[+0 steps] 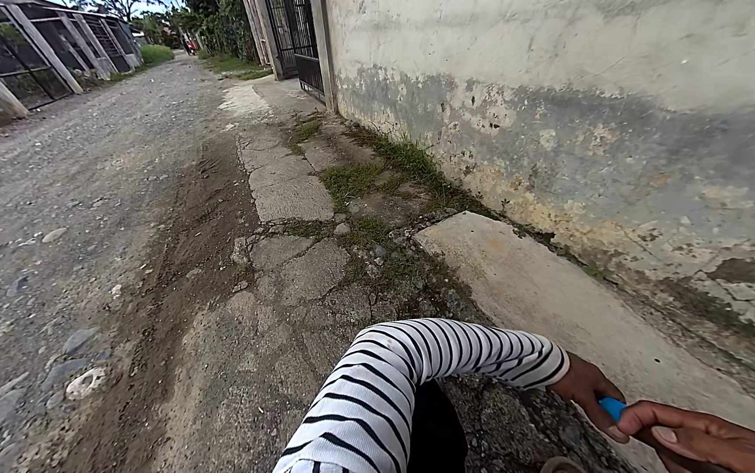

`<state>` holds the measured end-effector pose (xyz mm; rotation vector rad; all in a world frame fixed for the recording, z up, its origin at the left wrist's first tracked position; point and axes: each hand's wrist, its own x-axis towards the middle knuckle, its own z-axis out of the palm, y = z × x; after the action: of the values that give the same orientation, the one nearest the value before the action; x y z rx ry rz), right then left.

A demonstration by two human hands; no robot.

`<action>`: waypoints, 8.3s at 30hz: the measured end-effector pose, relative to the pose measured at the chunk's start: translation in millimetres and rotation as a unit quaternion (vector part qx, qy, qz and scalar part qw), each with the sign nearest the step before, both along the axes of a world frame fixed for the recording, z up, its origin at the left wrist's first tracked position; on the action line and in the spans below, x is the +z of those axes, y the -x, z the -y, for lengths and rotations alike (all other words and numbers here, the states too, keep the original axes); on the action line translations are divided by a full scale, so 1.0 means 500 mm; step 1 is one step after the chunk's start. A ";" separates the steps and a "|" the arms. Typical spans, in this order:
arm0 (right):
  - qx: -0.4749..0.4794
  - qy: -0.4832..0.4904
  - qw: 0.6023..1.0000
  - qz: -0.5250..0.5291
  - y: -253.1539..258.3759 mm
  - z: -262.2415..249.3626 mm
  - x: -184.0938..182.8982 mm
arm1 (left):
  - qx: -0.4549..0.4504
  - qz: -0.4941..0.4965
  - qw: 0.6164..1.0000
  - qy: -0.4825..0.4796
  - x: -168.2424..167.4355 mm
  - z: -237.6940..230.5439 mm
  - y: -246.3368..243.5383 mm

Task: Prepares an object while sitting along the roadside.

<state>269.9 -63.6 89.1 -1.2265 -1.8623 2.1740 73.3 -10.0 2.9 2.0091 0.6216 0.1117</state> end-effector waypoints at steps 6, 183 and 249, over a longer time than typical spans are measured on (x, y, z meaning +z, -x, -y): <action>0.002 0.001 1.000 -0.001 -0.002 0.000 -0.001 | -0.013 -0.009 1.000 -0.020 -0.001 -0.004 0.001; 0.010 0.004 1.000 -0.012 -0.003 0.001 -0.001 | -0.008 0.006 1.000 -0.012 0.007 0.007 -0.003; 0.010 0.008 1.000 -0.011 -0.006 -0.001 -0.001 | -0.010 0.014 1.000 -0.017 0.007 0.006 0.002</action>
<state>273.0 -63.2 88.6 -1.1882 -1.8607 2.2060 72.3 -13.1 6.5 2.0427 0.5842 0.1382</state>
